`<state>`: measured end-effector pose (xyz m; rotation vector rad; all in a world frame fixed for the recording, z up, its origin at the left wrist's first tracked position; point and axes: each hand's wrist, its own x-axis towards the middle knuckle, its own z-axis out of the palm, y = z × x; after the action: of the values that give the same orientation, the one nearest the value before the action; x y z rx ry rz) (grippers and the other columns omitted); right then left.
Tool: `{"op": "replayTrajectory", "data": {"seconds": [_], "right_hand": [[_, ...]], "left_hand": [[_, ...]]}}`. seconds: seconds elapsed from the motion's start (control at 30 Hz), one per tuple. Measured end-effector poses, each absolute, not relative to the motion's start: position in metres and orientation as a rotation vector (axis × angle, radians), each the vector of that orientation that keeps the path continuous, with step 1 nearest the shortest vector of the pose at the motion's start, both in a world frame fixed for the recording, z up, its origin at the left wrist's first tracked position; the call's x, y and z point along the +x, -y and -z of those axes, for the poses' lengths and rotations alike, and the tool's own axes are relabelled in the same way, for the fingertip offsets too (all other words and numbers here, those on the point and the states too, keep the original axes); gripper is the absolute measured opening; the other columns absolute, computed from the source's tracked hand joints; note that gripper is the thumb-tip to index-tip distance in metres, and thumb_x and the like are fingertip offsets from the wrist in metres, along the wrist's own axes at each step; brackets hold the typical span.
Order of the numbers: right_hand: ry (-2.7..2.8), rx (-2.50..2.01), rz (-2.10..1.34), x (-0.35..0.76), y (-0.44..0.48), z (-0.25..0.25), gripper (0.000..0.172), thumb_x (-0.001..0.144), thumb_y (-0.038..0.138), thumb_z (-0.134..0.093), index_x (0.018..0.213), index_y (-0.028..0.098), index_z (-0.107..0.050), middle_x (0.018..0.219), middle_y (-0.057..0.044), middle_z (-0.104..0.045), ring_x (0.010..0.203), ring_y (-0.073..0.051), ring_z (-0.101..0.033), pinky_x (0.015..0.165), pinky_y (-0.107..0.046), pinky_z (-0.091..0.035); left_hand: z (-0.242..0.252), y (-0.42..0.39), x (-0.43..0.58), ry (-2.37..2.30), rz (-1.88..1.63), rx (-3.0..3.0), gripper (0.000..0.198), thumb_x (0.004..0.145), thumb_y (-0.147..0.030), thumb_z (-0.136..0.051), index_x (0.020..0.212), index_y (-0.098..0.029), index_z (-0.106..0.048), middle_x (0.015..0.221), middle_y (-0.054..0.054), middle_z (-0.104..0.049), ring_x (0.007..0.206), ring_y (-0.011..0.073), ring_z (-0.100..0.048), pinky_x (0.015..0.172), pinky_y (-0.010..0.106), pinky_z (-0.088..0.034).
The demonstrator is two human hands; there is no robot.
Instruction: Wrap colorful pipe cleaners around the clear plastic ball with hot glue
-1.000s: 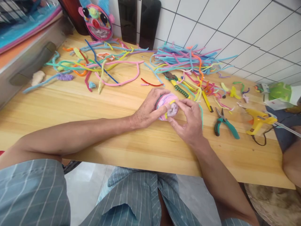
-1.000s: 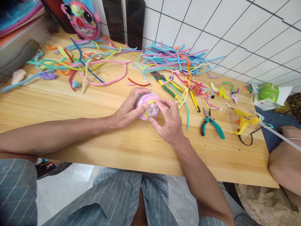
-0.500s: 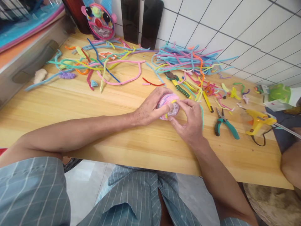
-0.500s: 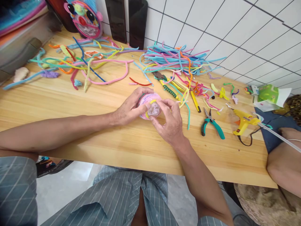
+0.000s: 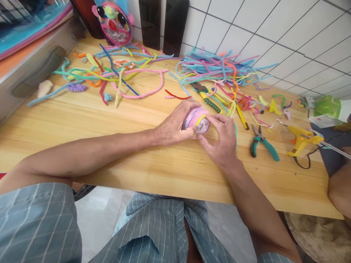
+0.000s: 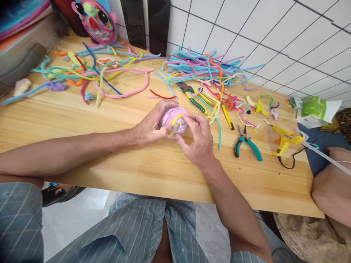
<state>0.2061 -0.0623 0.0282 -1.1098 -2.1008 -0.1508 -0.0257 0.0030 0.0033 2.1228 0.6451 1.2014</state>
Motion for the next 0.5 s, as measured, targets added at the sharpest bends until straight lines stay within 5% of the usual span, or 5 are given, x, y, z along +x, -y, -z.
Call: {"op": "replayTrajectory", "data": {"seconds": [0.5], "right_hand": [[2.097,-1.096,0.147,0.2065,0.0606,-0.0294,0.06,0.098,0.038,-0.081,0.155,0.029,-0.063,0.134,-0.015,-0.071,0.124,-0.035,-0.072,0.106,-0.059,-0.063]], "left_hand": [[-0.0022,-0.0033,-0.0306,-0.555,-1.226,2.258,0.057,0.111,-0.056,-0.053,0.161,-0.027,-0.052,0.162,0.017,-0.061,0.156,0.0362,-0.056,0.135,0.063,-0.044]]}}
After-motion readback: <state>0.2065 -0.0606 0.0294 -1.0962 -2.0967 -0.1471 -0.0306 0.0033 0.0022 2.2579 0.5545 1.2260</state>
